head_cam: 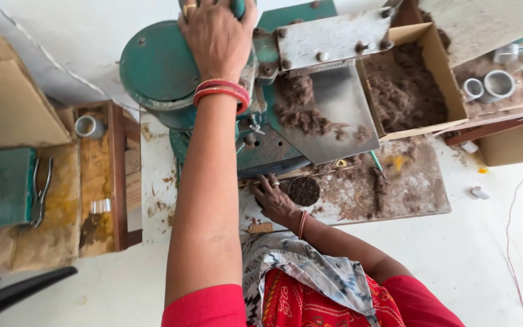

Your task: Using a machine to compress or process cow dung material into molds.

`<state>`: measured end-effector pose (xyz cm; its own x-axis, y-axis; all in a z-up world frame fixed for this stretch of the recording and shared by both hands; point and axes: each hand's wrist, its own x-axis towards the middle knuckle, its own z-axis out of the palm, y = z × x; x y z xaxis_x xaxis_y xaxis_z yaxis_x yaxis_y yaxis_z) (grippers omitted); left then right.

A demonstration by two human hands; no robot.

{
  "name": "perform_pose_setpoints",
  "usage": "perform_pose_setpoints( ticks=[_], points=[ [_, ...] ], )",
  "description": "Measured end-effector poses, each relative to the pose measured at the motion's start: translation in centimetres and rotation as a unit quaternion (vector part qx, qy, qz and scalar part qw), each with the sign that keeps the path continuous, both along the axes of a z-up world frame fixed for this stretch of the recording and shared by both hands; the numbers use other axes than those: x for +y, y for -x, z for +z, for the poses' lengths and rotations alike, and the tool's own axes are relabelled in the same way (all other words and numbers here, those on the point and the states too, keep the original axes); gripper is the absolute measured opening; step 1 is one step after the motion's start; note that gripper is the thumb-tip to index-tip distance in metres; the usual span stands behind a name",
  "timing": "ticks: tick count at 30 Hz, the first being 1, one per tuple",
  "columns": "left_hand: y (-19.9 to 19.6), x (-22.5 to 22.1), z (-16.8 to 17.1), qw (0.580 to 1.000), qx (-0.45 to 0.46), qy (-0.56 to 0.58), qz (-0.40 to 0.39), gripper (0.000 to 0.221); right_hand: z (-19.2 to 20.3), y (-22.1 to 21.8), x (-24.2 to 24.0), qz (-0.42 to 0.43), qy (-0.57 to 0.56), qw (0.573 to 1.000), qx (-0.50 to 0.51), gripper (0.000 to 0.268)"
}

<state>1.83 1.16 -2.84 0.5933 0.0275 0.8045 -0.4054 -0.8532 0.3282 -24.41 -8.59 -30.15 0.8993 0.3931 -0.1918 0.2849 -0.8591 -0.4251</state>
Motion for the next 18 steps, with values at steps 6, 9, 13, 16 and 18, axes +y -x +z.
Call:
perform_pose_setpoints(
  ticks=[6,9,13,16,18],
  points=[
    [0.3,0.3,0.1,0.999,0.041,-0.017,-0.02,0.039,-1.5,1.0,-1.4,0.068,-0.014,0.995,-0.075,0.079],
    [0.2,0.3,0.8,0.996,0.085,-0.026,-0.012,0.039,7.1,0.6,-1.5,0.108,-0.089,0.985,-0.097,0.077],
    [0.9,0.4,1.2,0.988,0.151,-0.042,0.001,0.037,20.9,0.2,-3.3,0.084,-0.165,0.952,-0.244,0.072],
    [0.4,0.4,0.7,0.996,0.09,-0.02,-0.017,0.039,24.2,-1.9,-5.7,0.005,-0.14,0.938,-0.316,0.067],
    [0.9,0.3,0.9,0.994,0.103,-0.02,-0.022,0.039,24.7,-3.3,-6.4,-0.019,-0.132,0.942,-0.308,0.068]
  ],
)
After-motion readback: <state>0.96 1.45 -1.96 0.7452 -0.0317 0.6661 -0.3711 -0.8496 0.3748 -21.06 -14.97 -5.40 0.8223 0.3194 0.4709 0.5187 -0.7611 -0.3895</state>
